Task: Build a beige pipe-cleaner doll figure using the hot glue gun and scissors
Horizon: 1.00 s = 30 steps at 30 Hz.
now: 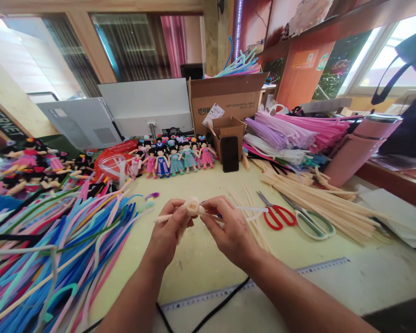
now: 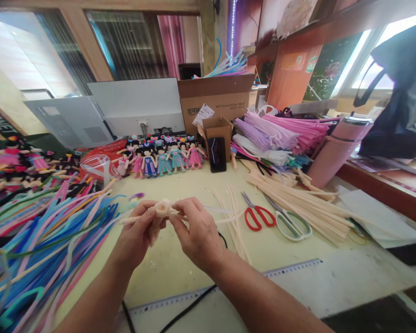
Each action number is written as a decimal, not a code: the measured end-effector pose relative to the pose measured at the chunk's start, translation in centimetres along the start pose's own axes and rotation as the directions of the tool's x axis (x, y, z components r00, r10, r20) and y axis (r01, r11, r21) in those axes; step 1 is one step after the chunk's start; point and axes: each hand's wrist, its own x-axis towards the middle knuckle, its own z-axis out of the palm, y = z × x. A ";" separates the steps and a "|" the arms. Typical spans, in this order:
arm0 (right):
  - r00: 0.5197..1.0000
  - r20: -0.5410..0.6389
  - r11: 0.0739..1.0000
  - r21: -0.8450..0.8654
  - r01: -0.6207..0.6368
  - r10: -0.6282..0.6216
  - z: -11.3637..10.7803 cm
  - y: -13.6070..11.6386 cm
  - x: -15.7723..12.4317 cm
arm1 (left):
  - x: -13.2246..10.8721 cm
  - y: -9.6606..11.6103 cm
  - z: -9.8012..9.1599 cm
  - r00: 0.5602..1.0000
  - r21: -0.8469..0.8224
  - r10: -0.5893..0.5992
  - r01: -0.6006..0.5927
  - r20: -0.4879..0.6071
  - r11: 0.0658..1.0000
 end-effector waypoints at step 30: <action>0.951 0.123 0.913 0.270 -0.306 0.282 -0.3 0.2 0.6 | -0.1 0.3 0.1 0.972 -0.119 -0.168 0.188 0.164 0.975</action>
